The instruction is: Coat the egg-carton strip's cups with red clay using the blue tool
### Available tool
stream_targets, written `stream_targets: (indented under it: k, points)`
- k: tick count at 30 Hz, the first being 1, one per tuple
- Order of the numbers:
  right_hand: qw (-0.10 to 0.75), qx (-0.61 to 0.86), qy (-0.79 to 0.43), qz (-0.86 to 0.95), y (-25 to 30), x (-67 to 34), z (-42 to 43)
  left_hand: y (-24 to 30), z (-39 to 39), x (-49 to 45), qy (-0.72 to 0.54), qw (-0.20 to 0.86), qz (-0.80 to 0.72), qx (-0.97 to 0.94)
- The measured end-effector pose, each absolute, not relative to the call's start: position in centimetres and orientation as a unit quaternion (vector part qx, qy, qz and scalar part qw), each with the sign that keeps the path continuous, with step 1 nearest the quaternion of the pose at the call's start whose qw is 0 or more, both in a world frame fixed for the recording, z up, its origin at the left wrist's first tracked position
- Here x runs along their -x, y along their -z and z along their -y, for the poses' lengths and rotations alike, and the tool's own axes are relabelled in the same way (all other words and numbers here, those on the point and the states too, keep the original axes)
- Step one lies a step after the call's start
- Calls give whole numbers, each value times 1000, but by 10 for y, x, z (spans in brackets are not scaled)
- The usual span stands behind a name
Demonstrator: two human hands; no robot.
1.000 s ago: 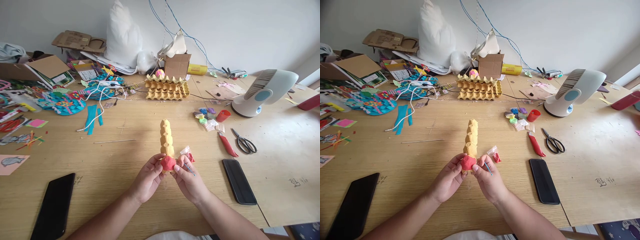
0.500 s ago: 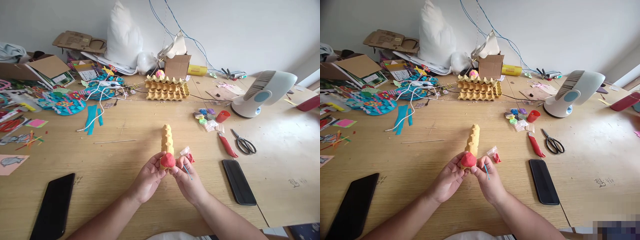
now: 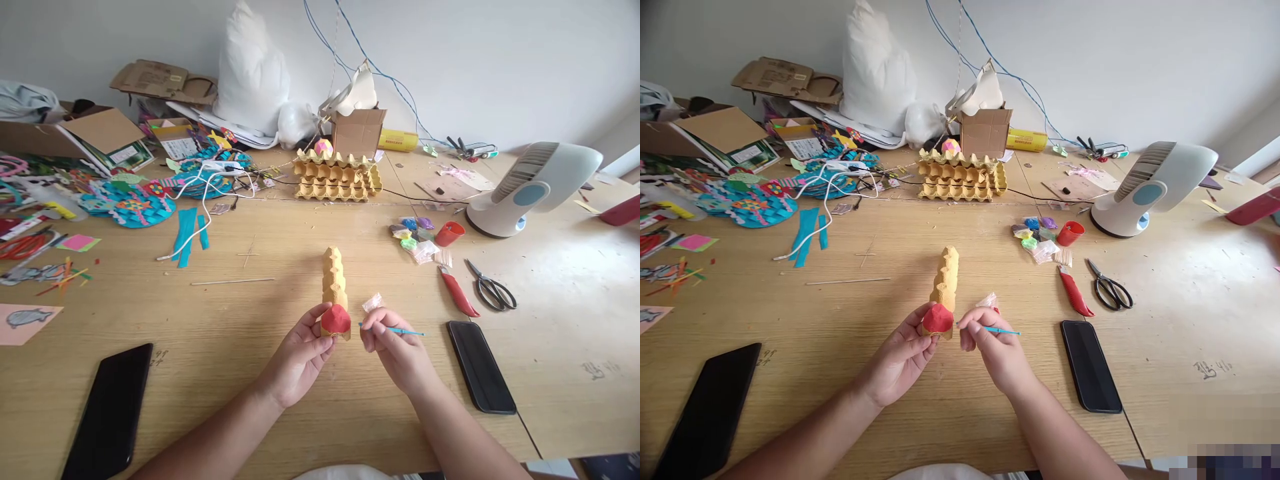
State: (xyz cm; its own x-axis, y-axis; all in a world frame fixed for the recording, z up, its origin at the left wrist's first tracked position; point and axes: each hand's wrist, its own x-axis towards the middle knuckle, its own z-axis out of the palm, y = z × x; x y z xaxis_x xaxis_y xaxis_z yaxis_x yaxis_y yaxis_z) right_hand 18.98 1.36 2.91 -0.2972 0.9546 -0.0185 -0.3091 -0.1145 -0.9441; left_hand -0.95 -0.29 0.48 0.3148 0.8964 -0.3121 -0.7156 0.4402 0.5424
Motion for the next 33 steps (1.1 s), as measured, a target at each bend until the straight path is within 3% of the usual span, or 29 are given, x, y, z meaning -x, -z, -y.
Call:
stream_targets:
  k: [12, 25, 33]
  points:
    - [443, 330, -569, 609, -34, -185, -4, 2, 7, 8, -502, 799, -276, -180]
    - [436, 431, -577, 540, -30, -185, -17, -3, 7, 10, -491, 807, -281, -169]
    - [461, 372, -579, 561, -32, -186, -20, -3, 6, 10, -492, 809, -276, -165]
